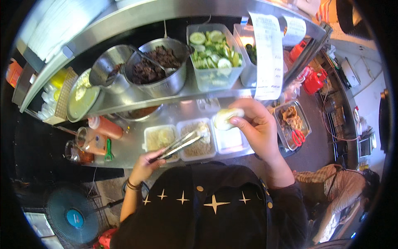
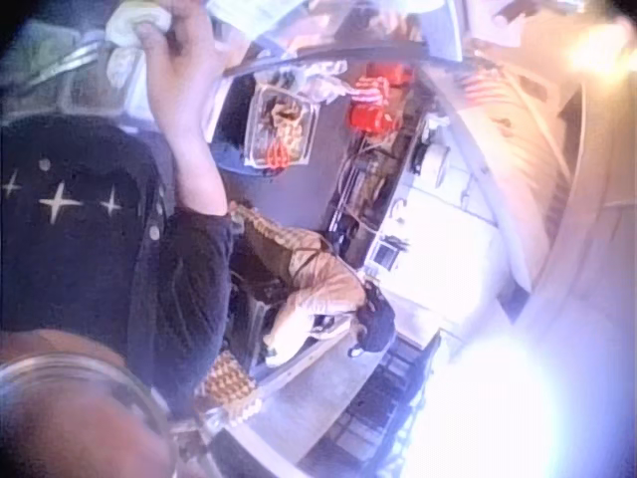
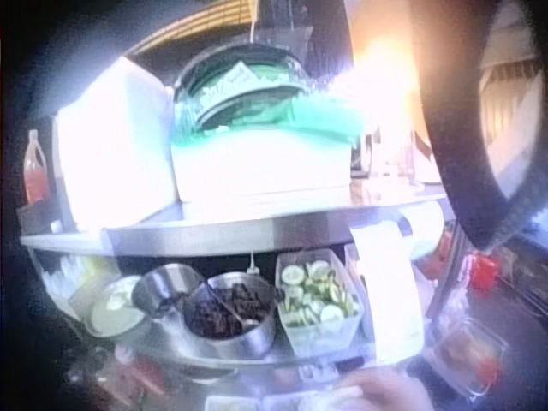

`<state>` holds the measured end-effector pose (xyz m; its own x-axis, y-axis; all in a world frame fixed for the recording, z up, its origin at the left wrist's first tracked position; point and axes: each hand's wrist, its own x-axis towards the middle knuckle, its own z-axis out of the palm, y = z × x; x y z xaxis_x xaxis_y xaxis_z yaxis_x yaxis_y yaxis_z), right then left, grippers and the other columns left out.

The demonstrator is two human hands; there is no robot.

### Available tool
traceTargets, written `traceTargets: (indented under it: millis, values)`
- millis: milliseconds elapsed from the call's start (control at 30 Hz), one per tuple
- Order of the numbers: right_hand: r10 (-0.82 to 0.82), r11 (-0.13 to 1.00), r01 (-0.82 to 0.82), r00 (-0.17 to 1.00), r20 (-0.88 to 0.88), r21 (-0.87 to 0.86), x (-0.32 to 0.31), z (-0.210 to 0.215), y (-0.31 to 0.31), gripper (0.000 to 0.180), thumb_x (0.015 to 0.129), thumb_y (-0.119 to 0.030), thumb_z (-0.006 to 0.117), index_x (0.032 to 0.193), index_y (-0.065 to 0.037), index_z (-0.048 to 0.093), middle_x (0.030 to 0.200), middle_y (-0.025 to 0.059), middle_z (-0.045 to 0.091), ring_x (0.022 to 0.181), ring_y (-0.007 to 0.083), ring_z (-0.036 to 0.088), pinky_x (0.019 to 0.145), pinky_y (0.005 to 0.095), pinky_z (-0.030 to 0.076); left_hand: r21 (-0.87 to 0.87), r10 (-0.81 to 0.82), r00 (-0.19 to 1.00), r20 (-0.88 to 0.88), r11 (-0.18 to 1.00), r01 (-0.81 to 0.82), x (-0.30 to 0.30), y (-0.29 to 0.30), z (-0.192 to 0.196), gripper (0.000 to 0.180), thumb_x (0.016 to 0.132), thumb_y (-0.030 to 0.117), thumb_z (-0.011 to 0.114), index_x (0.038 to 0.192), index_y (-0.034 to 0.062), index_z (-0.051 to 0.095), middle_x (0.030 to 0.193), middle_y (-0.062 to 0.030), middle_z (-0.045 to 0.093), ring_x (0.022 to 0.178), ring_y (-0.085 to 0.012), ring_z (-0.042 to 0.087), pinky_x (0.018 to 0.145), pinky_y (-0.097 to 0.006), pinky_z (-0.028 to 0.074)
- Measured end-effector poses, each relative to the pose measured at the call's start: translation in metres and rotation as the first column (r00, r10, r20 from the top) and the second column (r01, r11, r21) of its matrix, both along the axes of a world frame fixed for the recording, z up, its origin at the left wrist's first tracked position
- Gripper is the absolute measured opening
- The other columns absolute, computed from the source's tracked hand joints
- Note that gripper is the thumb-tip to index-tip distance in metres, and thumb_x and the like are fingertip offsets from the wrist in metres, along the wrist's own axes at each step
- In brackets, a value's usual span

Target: The person assembles food into white styrofoam containers using tongs and scissors. They add rice, sliced cucumber, fried chicken, and a dark meat topping, cutting the chicken into smaller pieces before placing it in the boxes.

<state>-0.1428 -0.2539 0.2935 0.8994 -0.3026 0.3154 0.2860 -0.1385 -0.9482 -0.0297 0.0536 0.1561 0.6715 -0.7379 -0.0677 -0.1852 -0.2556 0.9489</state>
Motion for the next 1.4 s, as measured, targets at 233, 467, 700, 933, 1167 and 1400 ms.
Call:
traceTargets:
  millis: [233,467,700,933,1167,1400]
  values:
    - [0.045,0.904,0.016,0.990,-0.131,0.427,-0.030,-0.069,-0.013,0.028,0.087,-0.001,0.058,0.113,-0.002,0.047,0.099,0.0105,0.065,0.092,0.0125,0.060,0.080,0.0264,0.048,-0.076,0.016,1.000,0.006,0.997,-0.015,-0.031,-0.031,0.040,0.043,0.083,0.005,0.066,0.125,-0.0004,0.053,0.102,-0.0028,0.063,0.085,-0.0064,0.054,0.074,-0.020,0.045]
    - [0.038,0.899,-0.019,0.999,-0.035,0.437,-0.041,-0.099,-0.008,0.022,0.087,0.002,0.058,0.105,-0.005,0.048,0.097,0.0064,0.064,0.091,0.0096,0.058,0.081,0.0225,0.044,-0.041,0.039,0.978,-0.207,0.998,-0.049,-0.047,-0.033,0.025,0.039,0.084,0.013,0.067,0.120,0.0012,0.058,0.092,-0.0048,0.066,0.076,-0.0079,0.057,0.071,-0.022,0.047]
    - [0.041,0.952,-0.053,0.998,0.044,0.301,-0.051,-0.120,-0.004,0.019,0.086,0.005,0.057,0.101,-0.005,0.049,0.095,0.0001,0.056,0.095,0.0070,0.054,0.081,0.0204,0.040,0.027,-0.004,0.945,-0.327,1.000,0.014,-0.059,-0.029,0.028,0.039,0.087,0.022,0.064,0.120,0.0021,0.059,0.076,-0.0004,0.062,0.066,-0.0056,0.053,0.055,-0.019,0.042]
    - [0.083,0.977,-0.083,0.997,0.007,0.195,-0.056,-0.129,-0.004,0.020,0.086,0.005,0.056,0.102,-0.005,0.050,0.098,0.0002,0.055,0.096,0.0072,0.052,0.082,0.0209,0.040,-0.001,-0.077,0.885,-0.460,0.996,0.086,-0.055,-0.021,0.015,0.036,0.088,0.021,0.062,0.119,0.0032,0.060,0.070,-0.0017,0.060,0.058,-0.0067,0.051,0.050,-0.019,0.040]
    - [0.101,0.979,-0.088,0.993,-0.058,0.184,-0.052,-0.151,-0.006,0.017,0.086,0.004,0.057,0.100,-0.004,0.051,0.099,0.0010,0.056,0.095,0.0078,0.052,0.082,0.0217,0.040,0.099,0.028,0.908,-0.417,0.995,0.014,-0.051,-0.017,0.001,0.032,0.088,0.017,0.061,0.117,0.0025,0.061,0.068,-0.0010,0.060,0.056,-0.0061,0.051,0.047,-0.020,0.040]
    - [-0.193,0.980,0.174,0.948,-0.253,-0.096,-0.040,-0.204,-0.006,0.018,0.081,0.003,0.062,0.098,0.000,0.057,0.092,0.0040,0.058,0.085,0.0094,0.055,0.073,0.0229,0.045,0.159,0.084,0.917,-0.390,0.987,-0.023,-0.037,-0.020,-0.035,0.030,0.088,0.020,0.060,0.112,0.0027,0.063,0.062,0.0013,0.056,0.050,-0.0042,0.047,0.043,-0.019,0.036]
